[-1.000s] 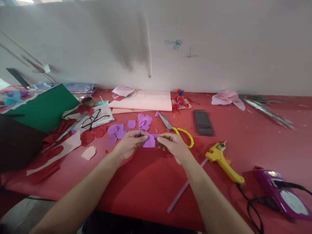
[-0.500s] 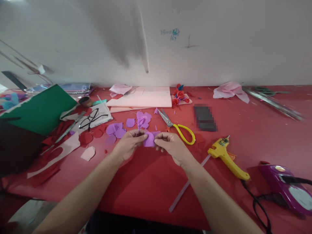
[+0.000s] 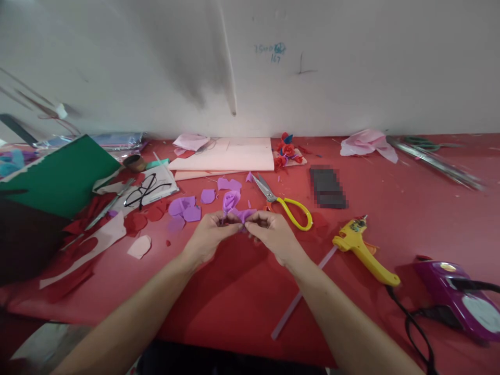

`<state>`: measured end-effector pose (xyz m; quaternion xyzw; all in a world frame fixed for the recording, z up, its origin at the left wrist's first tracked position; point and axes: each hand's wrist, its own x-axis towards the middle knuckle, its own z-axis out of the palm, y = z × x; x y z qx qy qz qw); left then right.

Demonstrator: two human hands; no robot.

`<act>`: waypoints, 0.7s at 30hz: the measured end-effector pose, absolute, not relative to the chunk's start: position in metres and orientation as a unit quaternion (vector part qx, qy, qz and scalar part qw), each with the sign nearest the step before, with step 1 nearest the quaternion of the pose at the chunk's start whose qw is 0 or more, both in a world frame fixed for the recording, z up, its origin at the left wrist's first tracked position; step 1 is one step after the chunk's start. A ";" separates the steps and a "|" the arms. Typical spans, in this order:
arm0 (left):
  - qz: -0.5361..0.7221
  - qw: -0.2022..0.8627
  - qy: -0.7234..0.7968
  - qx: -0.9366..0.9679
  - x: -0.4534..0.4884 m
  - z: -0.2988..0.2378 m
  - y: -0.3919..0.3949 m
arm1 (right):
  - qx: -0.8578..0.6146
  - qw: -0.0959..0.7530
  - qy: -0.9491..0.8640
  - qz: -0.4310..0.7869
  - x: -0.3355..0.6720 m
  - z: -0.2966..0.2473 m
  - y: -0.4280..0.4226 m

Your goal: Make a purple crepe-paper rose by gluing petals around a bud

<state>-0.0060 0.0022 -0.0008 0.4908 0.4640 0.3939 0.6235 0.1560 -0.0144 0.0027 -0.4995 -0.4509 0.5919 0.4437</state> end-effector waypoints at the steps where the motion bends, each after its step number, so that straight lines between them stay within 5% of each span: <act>1: 0.400 0.623 0.464 0.486 -0.006 0.000 0.002 | -0.500 0.443 -0.453 0.591 0.156 0.002 -0.015; 21: 0.389 0.630 0.481 0.470 -0.005 0.006 0.000 | -0.498 0.434 -0.472 0.584 0.157 0.003 -0.017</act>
